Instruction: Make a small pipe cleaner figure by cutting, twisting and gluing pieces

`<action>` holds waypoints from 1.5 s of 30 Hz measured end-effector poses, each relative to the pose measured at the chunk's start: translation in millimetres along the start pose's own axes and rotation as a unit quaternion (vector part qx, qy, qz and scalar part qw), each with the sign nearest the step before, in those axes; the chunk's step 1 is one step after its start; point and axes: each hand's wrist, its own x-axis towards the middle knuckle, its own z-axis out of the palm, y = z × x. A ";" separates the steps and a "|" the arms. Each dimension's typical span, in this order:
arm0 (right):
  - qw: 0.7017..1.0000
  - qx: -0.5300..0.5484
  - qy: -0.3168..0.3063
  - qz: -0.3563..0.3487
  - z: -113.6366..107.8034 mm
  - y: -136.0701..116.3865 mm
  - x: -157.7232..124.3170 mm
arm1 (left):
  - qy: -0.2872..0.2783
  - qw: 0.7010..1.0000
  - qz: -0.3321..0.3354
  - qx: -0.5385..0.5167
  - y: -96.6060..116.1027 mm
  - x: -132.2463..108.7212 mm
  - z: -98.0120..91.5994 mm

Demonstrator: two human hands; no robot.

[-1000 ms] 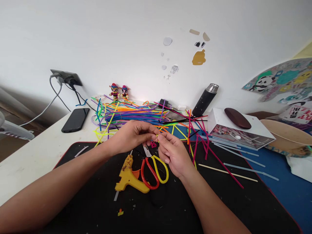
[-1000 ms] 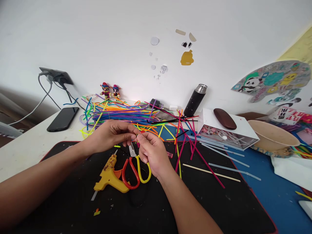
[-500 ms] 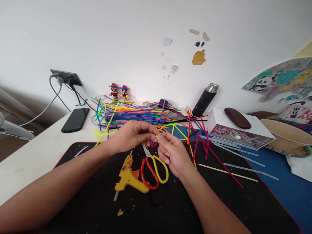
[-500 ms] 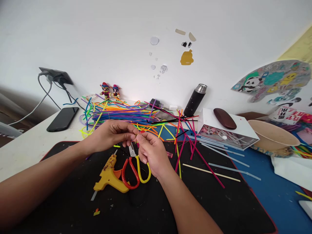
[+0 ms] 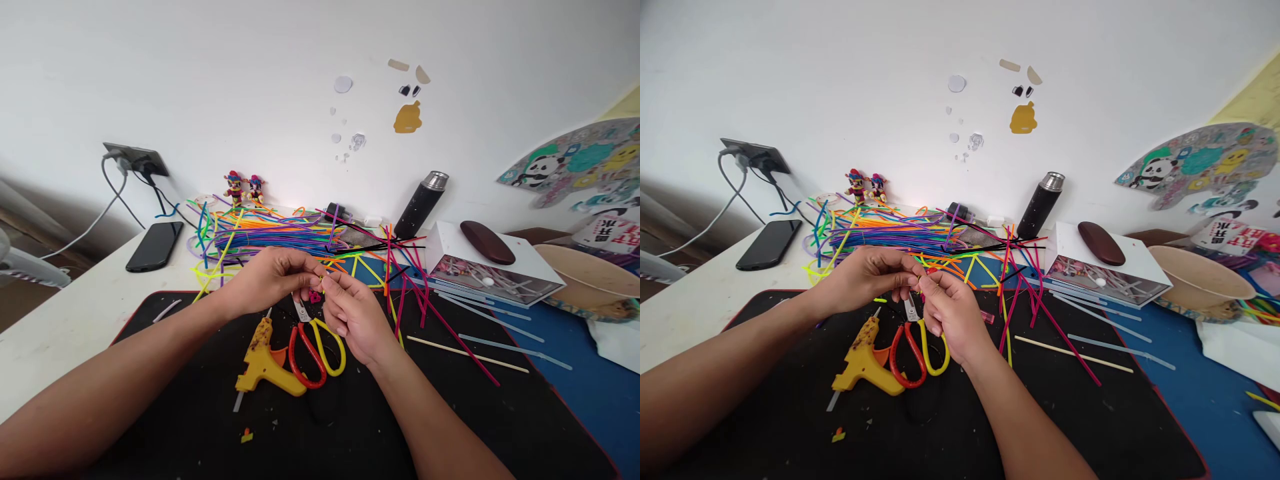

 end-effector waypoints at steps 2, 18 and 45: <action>1.000 0.002 0.000 0.000 -0.2 0.4 0.1 | 0.000 1.000 0.000 0.008 -0.4 0.0 0.2; 1.000 0.003 0.001 0.001 0.0 1.1 0.9 | 0.009 0.999 0.003 0.042 0.7 -0.3 1.5; 1.000 -0.003 0.005 0.001 -1.3 2.7 1.0 | 0.004 0.999 0.005 0.039 -2.6 -0.5 2.2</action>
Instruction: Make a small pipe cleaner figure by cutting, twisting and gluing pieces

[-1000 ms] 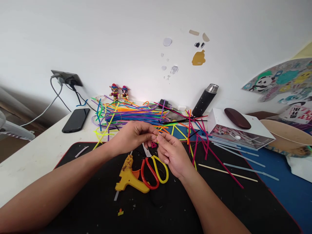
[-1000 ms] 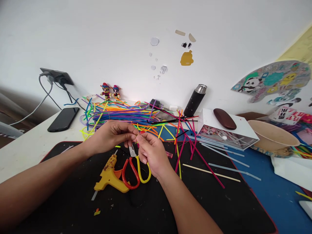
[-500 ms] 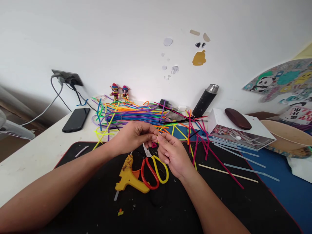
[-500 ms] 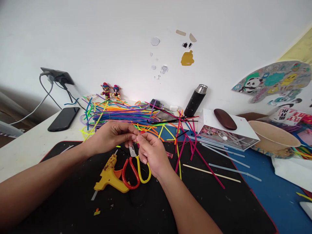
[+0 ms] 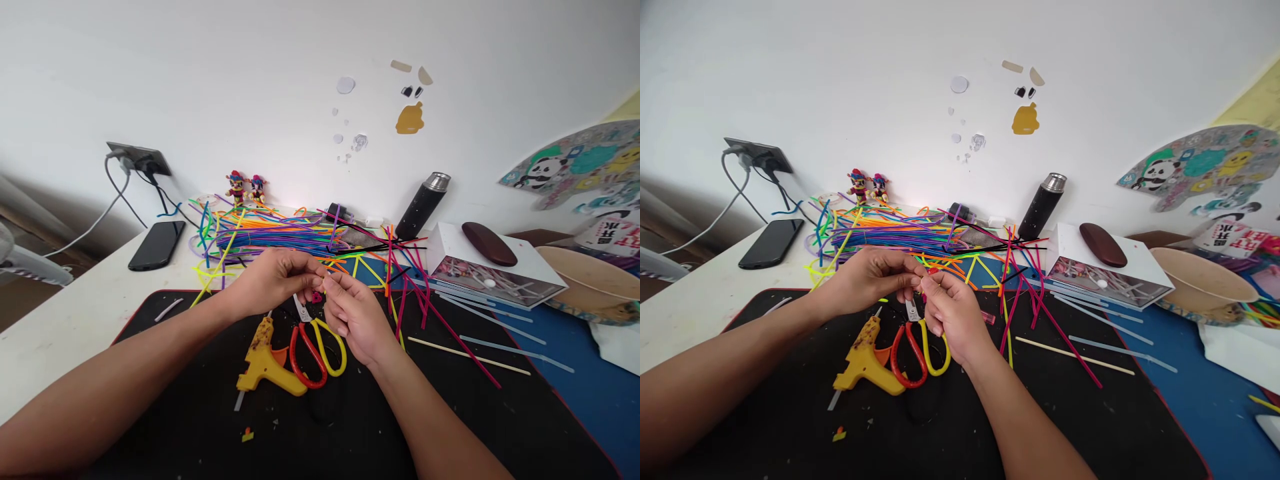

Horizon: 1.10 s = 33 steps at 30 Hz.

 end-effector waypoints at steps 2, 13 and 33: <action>1.000 -0.002 0.000 0.000 0.5 -0.7 -0.1 | 0.002 1.000 0.000 -0.002 -0.4 0.1 0.2; 1.000 -0.005 -0.009 -0.011 0.9 -6.2 -0.7 | 0.034 0.998 0.006 -0.058 -2.2 0.1 1.6; 0.995 -0.089 -0.026 -0.031 -3.6 -2.2 0.6 | -0.082 0.995 -0.056 -0.024 6.3 0.7 -27.5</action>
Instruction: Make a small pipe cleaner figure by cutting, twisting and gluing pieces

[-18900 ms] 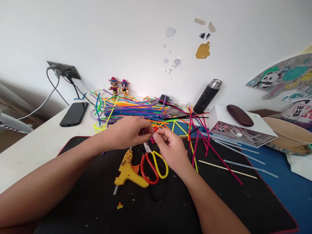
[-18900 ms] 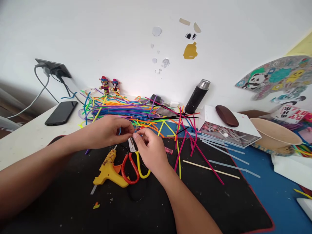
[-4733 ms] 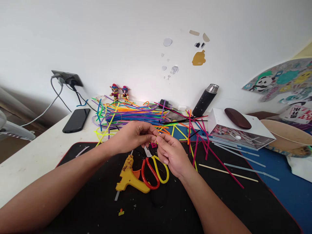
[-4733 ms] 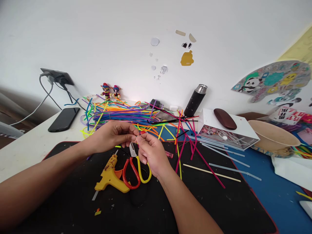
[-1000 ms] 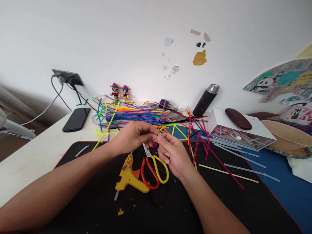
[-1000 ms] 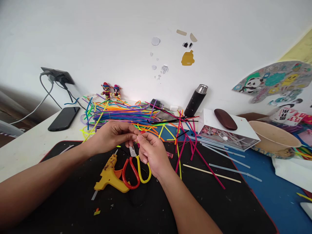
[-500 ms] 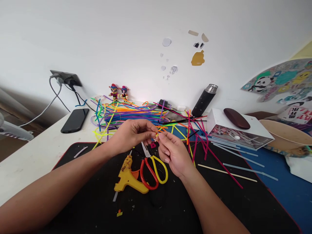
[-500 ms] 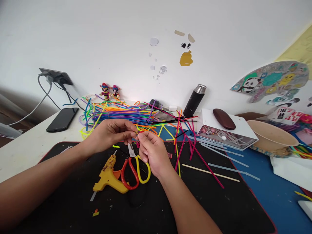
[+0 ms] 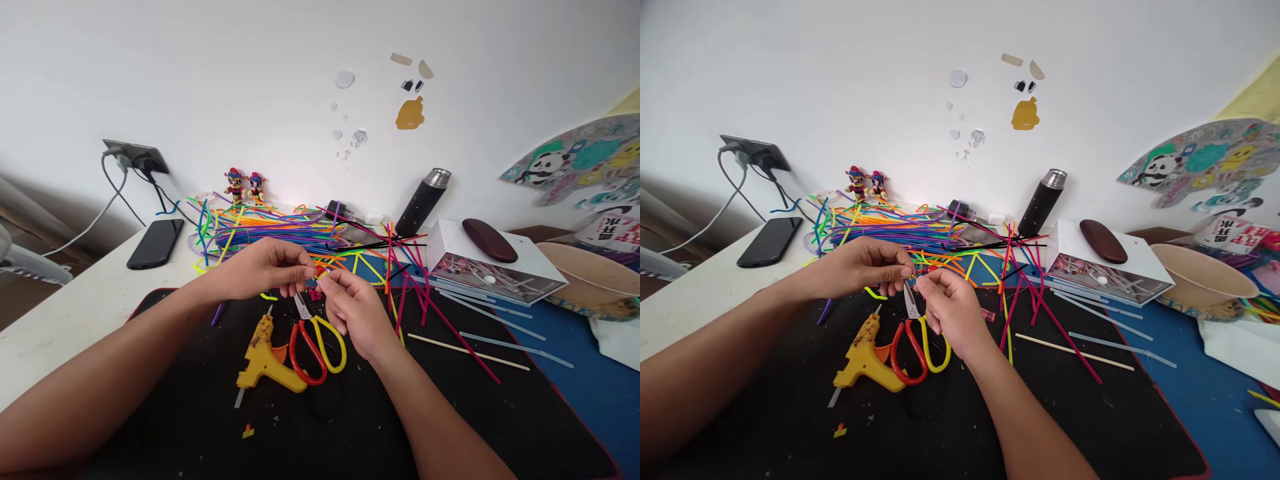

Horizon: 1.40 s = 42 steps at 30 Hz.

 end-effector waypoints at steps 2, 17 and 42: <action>1.000 -0.006 -0.001 0.000 -0.1 0.0 -0.2 | -0.015 1.000 -0.003 0.008 1.1 -1.2 -2.0; 0.996 -0.091 -0.012 0.004 5.7 -0.3 -2.5 | -0.016 0.991 -0.018 0.134 4.8 -3.7 -1.1; 0.999 -0.007 0.022 -0.040 5.1 0.9 -2.7 | 0.057 0.996 -0.020 -0.068 -0.5 2.5 20.3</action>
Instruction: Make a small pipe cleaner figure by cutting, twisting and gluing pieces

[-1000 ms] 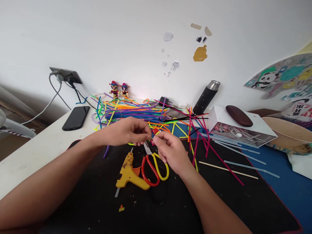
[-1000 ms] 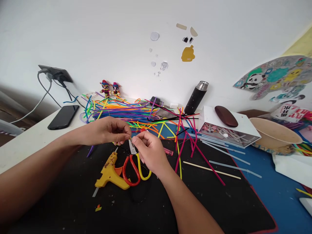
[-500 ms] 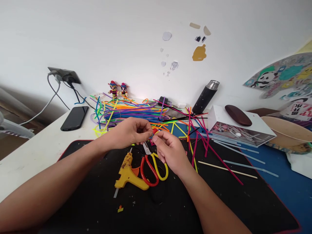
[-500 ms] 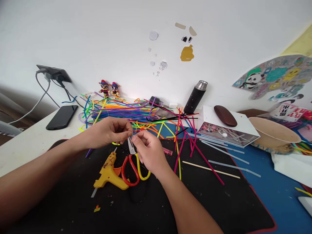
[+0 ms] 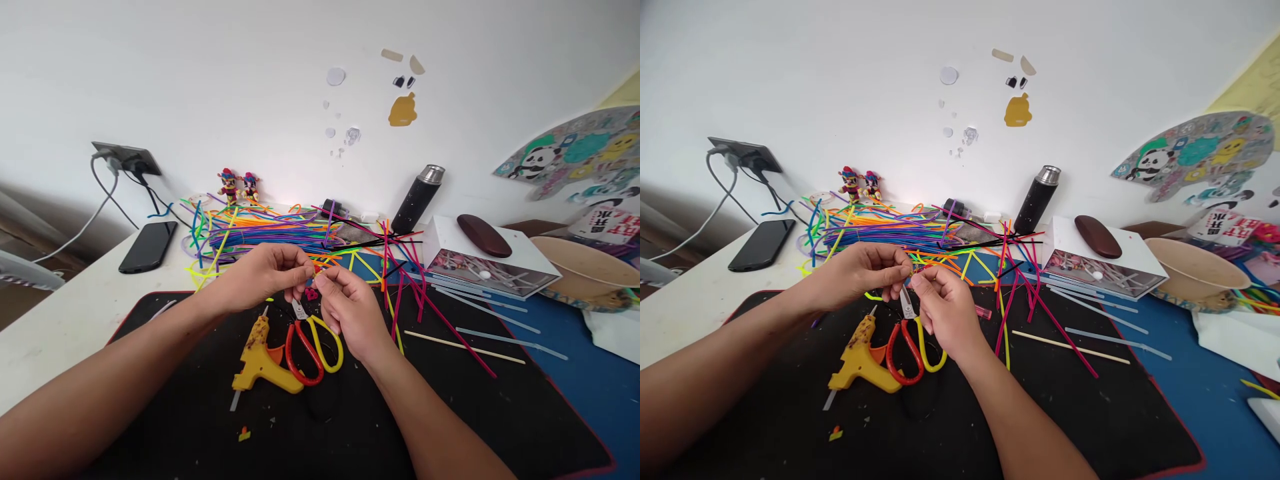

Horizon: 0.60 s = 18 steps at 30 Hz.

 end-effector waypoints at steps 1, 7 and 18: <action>1.000 -0.001 0.000 -0.001 0.0 -0.2 -0.3 | -0.010 1.000 -0.004 0.008 0.7 -0.5 -2.9; 1.000 0.003 0.009 0.008 -0.1 -0.6 -0.8 | -0.055 0.998 -0.017 0.038 3.0 -1.8 -10.1; 0.999 0.028 0.012 0.020 -1.1 -0.5 2.7 | -0.012 0.999 0.009 0.033 -1.7 -1.7 1.8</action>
